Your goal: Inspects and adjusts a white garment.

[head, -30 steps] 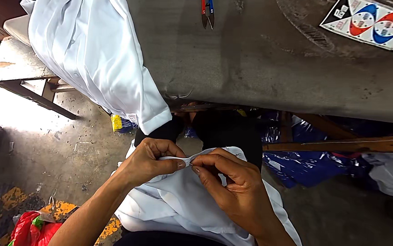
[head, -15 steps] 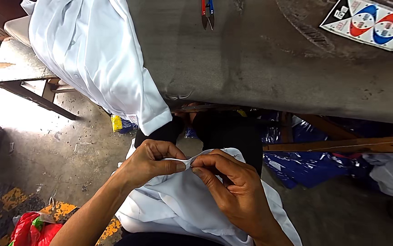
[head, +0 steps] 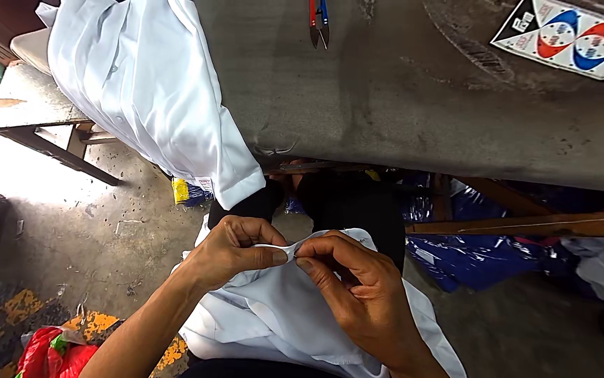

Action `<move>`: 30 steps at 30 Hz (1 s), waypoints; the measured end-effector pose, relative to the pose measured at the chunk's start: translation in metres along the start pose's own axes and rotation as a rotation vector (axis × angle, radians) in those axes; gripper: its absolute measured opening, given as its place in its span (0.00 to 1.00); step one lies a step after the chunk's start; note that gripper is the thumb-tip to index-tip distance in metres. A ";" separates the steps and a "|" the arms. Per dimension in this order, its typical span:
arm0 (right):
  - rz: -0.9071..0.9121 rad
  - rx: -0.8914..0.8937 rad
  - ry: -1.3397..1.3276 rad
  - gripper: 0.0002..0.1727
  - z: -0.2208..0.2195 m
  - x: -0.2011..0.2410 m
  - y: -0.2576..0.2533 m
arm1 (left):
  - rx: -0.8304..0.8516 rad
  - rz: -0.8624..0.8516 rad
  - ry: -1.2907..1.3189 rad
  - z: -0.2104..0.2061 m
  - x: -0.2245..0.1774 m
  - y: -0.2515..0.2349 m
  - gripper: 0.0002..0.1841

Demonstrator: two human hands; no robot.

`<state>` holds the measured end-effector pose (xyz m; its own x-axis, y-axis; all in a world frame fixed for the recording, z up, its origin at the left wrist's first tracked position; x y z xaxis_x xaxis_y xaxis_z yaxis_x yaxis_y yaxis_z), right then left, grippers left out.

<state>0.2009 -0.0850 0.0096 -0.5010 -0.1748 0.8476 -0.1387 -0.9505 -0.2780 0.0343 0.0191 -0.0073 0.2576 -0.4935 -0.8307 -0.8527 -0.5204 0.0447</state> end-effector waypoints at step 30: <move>0.199 -0.068 0.429 0.11 -0.006 0.028 -0.015 | -0.155 -0.136 -0.248 -0.016 -0.001 0.000 0.03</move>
<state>0.1835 -0.0736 0.0351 -0.8291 -0.2166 0.5155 -0.0525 -0.8877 -0.4575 0.0416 0.0085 0.0024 0.2297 -0.2368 -0.9440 -0.7339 -0.6792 -0.0082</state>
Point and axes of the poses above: each hand's wrist, its own y-axis away from the middle knuckle, its own z-axis out of the back of the hand, x = y × z, the point moved 4 cm from there along -y, towards the middle knuckle, and after that the axes turned 13 degrees about y, right-handed, at the moved point
